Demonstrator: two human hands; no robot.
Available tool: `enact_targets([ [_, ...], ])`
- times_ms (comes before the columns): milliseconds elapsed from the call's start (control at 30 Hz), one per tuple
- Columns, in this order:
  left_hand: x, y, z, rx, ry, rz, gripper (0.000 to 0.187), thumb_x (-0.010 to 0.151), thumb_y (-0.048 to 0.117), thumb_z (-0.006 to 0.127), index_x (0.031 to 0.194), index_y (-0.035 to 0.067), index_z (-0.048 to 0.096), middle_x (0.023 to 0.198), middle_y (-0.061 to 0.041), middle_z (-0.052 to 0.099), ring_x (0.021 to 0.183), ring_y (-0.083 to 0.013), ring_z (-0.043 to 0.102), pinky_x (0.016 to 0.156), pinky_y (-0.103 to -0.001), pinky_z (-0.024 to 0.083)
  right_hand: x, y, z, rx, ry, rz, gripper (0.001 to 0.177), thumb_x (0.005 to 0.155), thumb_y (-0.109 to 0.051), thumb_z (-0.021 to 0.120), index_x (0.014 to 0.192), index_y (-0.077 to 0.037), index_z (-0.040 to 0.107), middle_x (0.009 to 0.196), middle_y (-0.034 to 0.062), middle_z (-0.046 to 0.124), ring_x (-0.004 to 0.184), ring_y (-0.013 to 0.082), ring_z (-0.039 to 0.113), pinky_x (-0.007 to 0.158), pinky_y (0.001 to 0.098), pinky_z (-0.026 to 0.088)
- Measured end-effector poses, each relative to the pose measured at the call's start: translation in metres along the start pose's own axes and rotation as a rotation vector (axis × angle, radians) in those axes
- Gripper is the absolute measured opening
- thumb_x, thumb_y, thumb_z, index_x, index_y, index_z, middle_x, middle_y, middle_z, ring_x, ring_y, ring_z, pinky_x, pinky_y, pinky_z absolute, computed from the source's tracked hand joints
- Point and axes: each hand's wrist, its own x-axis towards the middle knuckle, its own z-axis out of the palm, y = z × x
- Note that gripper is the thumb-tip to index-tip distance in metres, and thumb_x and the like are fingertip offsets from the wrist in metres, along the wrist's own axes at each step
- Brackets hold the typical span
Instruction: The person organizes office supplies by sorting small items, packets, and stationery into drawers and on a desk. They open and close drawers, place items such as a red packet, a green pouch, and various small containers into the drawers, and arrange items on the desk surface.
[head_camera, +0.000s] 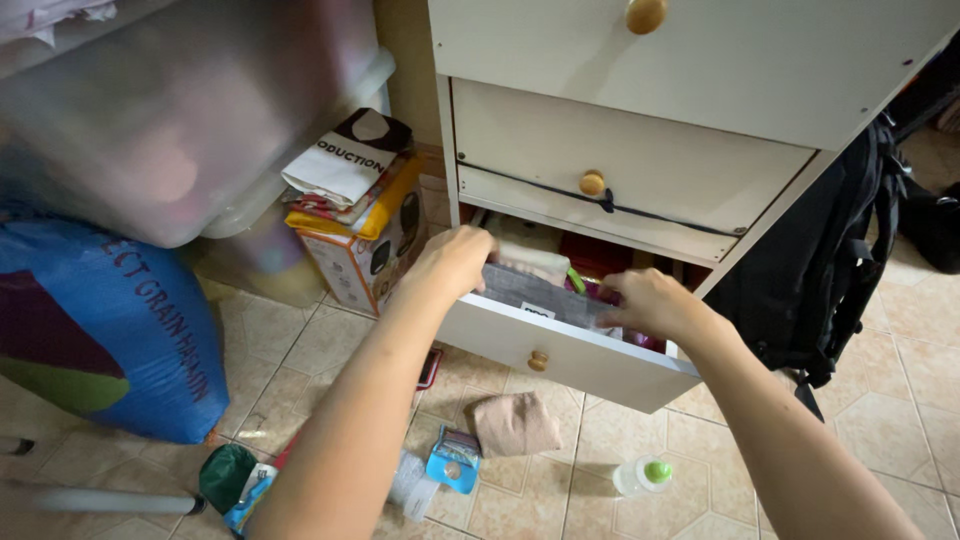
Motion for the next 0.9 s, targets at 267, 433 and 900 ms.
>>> enact_targets([
  [267, 0.029, 0.011, 0.027, -0.007, 0.189, 0.101, 0.032, 0.086, 0.016, 0.078, 0.117, 0.013, 0.073, 0.117, -0.011, 0.071, 0.116, -0.032, 0.062, 0.099, -0.048, 0.049, 0.026, 0.03, 0.017, -0.021, 0.168, -0.04, 0.039, 0.099, -0.025, 0.055, 0.134, -0.011, 0.063, 0.105, 0.0192, 0.077, 0.1, 0.0341, 0.073, 0.093, 0.0457, 0.055],
  [433, 0.028, 0.02, 0.023, 0.062, 0.04, -0.001, 0.038, 0.084, 0.019, 0.078, 0.121, 0.02, 0.071, 0.124, -0.007, 0.063, 0.122, -0.0274, 0.054, 0.105, -0.047, 0.042, 0.026, 0.013, 0.007, -0.108, 0.06, -0.004, 0.043, 0.091, -0.032, 0.067, 0.13, -0.013, 0.064, 0.114, 0.018, 0.072, 0.106, 0.0348, 0.068, 0.094, 0.0458, 0.053],
  [900, -0.018, 0.032, -0.076, -0.098, 0.558, 0.292, 0.02, 0.085, 0.004, 0.065, 0.104, 0.011, 0.066, 0.088, -0.016, 0.073, 0.094, -0.0382, 0.068, 0.094, -0.051, 0.046, -0.072, -0.028, -0.085, 0.062, 0.528, 0.095, 0.024, 0.103, -0.025, 0.056, 0.117, -0.011, 0.069, 0.081, 0.0112, 0.076, 0.06, 0.0276, 0.074, 0.055, 0.0394, 0.061],
])
